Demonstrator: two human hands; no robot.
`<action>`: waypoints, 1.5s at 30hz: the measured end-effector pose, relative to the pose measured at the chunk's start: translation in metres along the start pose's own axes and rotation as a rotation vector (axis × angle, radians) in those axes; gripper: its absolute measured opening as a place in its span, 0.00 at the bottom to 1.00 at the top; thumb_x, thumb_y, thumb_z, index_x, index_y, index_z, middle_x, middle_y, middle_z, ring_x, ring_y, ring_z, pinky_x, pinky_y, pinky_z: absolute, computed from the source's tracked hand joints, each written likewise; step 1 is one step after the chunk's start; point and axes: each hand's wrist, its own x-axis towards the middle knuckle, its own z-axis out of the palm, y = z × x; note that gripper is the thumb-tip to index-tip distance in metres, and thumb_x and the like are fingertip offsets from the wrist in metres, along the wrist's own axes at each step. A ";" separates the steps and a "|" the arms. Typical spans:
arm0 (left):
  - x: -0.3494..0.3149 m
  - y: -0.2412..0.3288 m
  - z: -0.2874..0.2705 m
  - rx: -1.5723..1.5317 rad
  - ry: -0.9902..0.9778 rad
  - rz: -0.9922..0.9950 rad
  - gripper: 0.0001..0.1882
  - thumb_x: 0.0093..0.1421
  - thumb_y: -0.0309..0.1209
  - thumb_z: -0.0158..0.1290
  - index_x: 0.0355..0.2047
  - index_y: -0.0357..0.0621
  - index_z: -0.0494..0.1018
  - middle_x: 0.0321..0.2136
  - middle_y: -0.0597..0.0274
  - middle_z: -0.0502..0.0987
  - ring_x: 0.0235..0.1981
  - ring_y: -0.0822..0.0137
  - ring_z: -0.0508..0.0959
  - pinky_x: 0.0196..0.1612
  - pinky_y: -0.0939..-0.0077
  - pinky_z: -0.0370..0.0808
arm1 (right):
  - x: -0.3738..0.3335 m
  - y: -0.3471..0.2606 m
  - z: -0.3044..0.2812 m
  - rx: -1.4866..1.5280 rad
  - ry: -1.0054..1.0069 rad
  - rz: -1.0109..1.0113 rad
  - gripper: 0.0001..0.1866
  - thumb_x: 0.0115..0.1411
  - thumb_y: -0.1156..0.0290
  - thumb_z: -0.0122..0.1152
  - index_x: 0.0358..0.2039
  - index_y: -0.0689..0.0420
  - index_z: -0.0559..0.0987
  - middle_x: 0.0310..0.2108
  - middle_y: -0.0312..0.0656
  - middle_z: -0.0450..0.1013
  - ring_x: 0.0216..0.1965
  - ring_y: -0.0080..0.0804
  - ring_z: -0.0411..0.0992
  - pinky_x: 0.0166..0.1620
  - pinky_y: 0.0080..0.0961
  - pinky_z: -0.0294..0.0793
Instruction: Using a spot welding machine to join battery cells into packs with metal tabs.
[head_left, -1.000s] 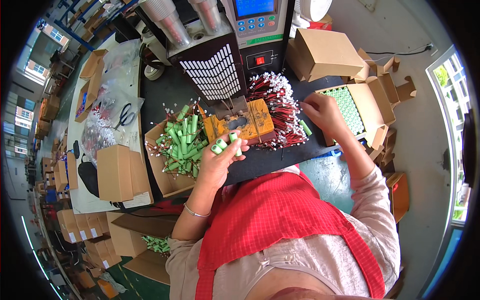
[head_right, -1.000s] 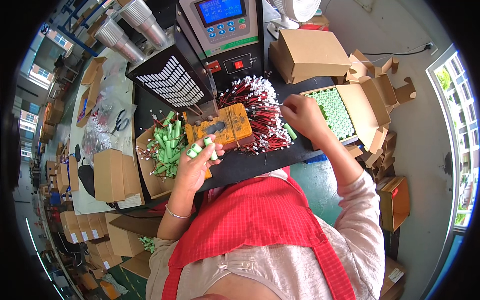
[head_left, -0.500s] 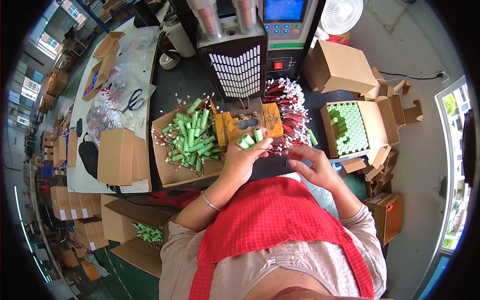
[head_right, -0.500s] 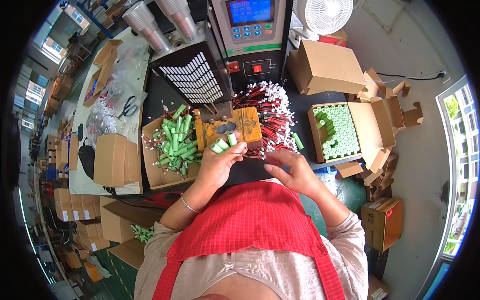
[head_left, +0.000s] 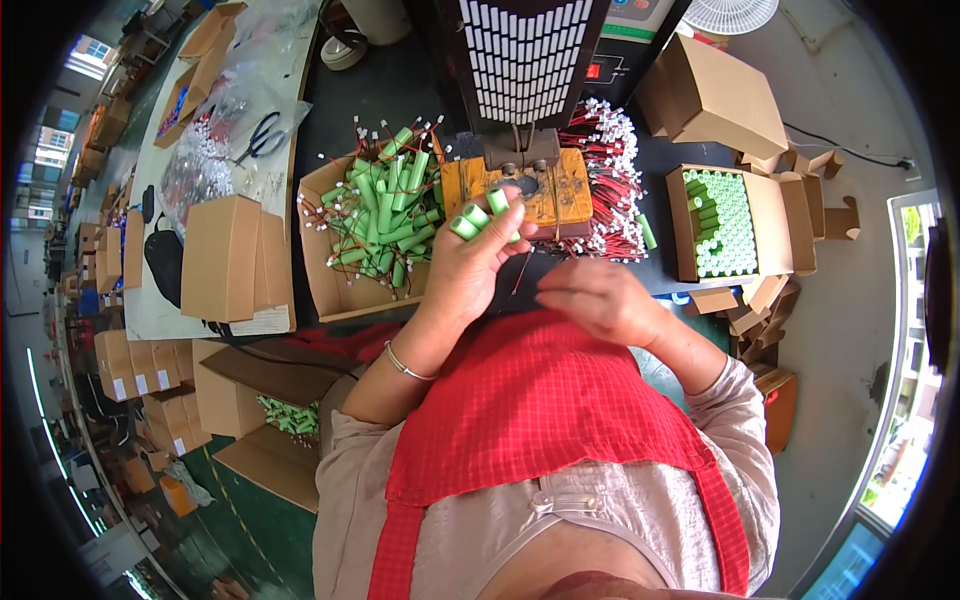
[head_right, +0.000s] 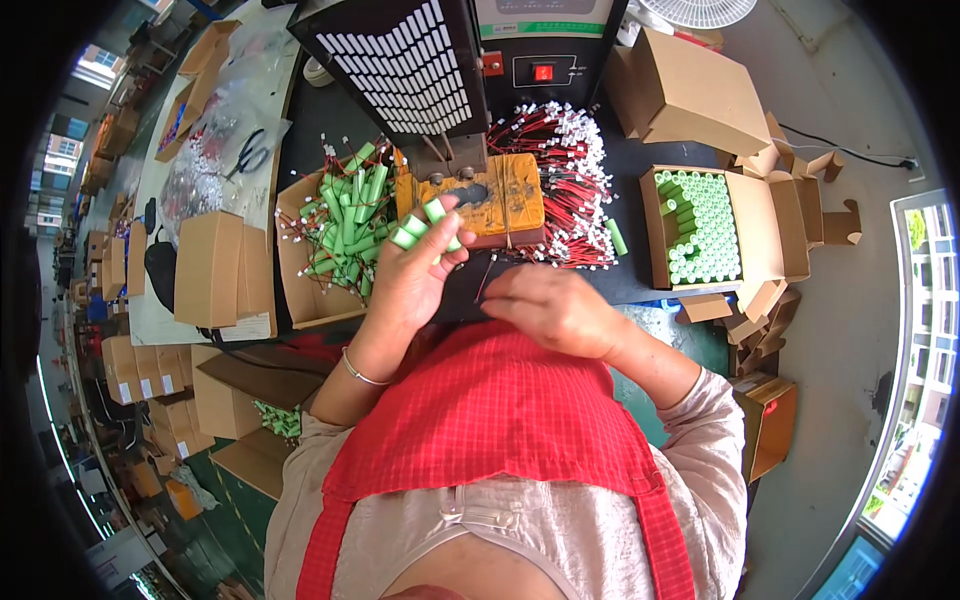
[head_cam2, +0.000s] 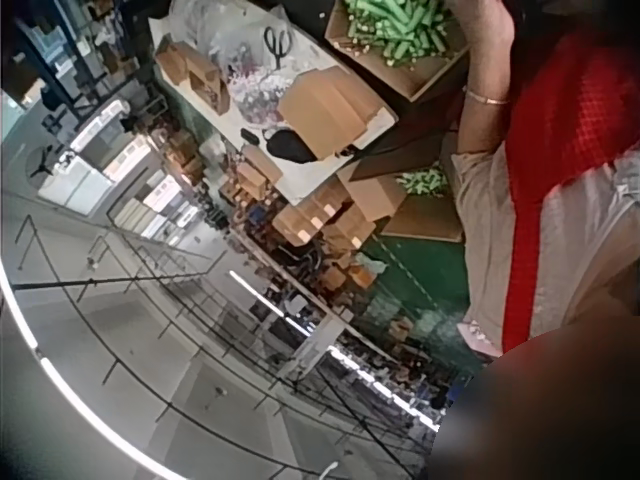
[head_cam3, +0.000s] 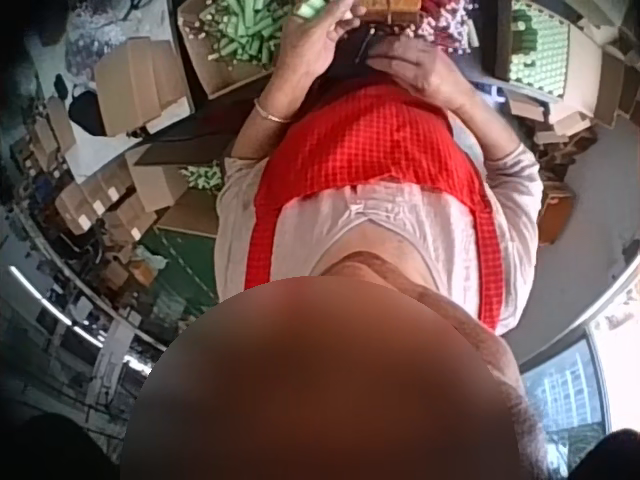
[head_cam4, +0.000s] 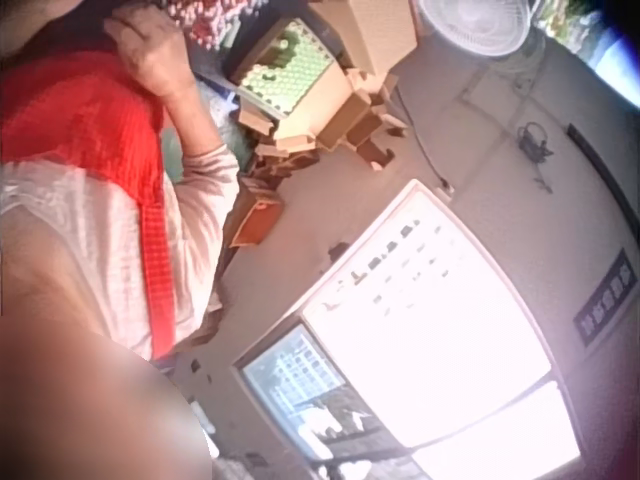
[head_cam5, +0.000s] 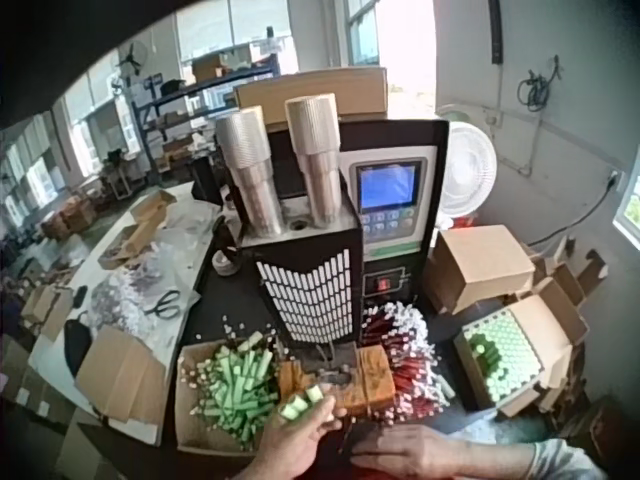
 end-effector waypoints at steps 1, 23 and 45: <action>-0.001 0.003 -0.003 0.022 0.005 0.048 0.17 0.55 0.29 0.56 0.45 0.38 0.69 0.32 0.66 0.75 0.32 0.73 0.76 0.32 0.83 0.73 | 0.000 0.002 0.012 0.039 -0.088 -0.027 0.17 0.46 0.76 0.57 0.40 0.61 0.74 0.41 0.45 0.70 0.45 0.40 0.70 0.45 0.33 0.71; 0.029 0.012 -0.010 1.102 -0.022 0.751 0.13 0.47 0.26 0.60 0.33 0.35 0.75 0.27 0.54 0.75 0.26 0.58 0.76 0.29 0.73 0.72 | 0.040 0.012 -0.008 0.442 0.356 0.765 0.11 0.60 0.68 0.54 0.30 0.65 0.74 0.19 0.32 0.68 0.21 0.16 0.65 0.24 0.16 0.65; 0.031 0.011 -0.007 1.278 0.022 0.797 0.08 0.48 0.27 0.58 0.30 0.39 0.76 0.27 0.55 0.76 0.26 0.58 0.77 0.28 0.70 0.72 | 0.049 0.027 -0.033 0.881 0.114 0.958 0.14 0.58 0.64 0.57 0.37 0.63 0.76 0.22 0.35 0.72 0.25 0.18 0.71 0.29 0.14 0.70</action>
